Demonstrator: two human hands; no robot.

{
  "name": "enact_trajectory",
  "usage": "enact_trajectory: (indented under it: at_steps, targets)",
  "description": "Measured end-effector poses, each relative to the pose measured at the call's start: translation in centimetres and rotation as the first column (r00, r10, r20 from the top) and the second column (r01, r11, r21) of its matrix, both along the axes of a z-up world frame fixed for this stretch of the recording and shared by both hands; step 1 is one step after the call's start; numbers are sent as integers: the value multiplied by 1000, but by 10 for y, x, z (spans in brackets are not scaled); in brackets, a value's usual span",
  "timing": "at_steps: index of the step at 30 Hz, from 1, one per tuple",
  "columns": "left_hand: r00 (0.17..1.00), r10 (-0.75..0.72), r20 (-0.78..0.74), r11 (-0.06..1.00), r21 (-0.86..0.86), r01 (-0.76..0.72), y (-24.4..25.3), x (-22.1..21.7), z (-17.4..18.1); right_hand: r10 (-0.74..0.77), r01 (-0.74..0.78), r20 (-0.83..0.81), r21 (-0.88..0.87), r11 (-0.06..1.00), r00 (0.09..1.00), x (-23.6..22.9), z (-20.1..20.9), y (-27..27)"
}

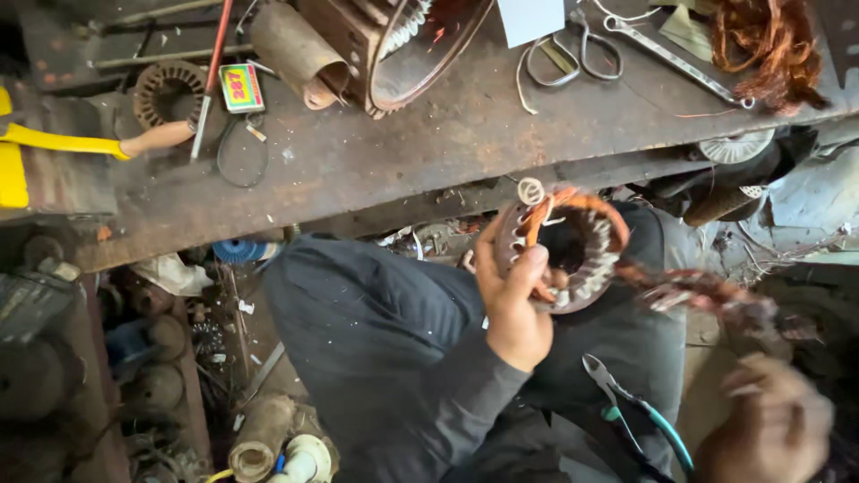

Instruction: The person sits on the floor and uses pliers to cut and pull copper wire from a circular motor stator. They repeatedly cut sections of the wire and pull them out by hand, gradually clearing the stator slots.

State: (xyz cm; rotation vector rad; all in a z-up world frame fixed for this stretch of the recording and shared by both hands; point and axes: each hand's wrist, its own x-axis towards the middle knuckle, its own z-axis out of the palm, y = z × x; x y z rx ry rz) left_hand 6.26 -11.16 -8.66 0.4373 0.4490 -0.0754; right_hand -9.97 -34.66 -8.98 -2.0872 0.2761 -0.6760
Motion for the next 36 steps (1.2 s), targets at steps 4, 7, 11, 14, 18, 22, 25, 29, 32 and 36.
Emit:
enact_trajectory:
  at_steps: [4,7,11,14,18,22,25,29,32,36]
  targets:
    - [992,82,98,993,-97,-72,-19,16,39,-51,-121,-300,-527,841,953,-51,-3,70]
    - [989,78,127,989,-132,-61,-31,21,60,-80,-259,-446,-647,717,892,-48,7,75]
    - [979,65,192,984,-174,-32,-23,14,65,41,-325,-597,-377,867,801,-23,28,64]
    - [984,80,161,983,-174,-51,-10,8,57,221,-174,-606,136,975,764,-7,42,54]
    - [992,101,73,984,-158,-88,5,9,55,470,-30,-617,587,809,631,9,34,51]
    - [988,147,47,977,-165,-137,16,17,59,324,-325,-747,153,933,580,29,51,65]
    - [982,173,75,970,-187,-157,22,14,61,229,-371,-571,-143,918,788,55,78,85]
    - [984,170,54,974,-158,-160,21,12,63,65,-300,-432,-503,810,899,80,82,101]
    - [980,182,77,969,-183,-165,15,7,61,16,-265,-434,-522,810,901,84,79,103]
    - [948,277,154,955,-152,-254,6,0,55,1,-258,-391,-604,754,920,86,77,115]
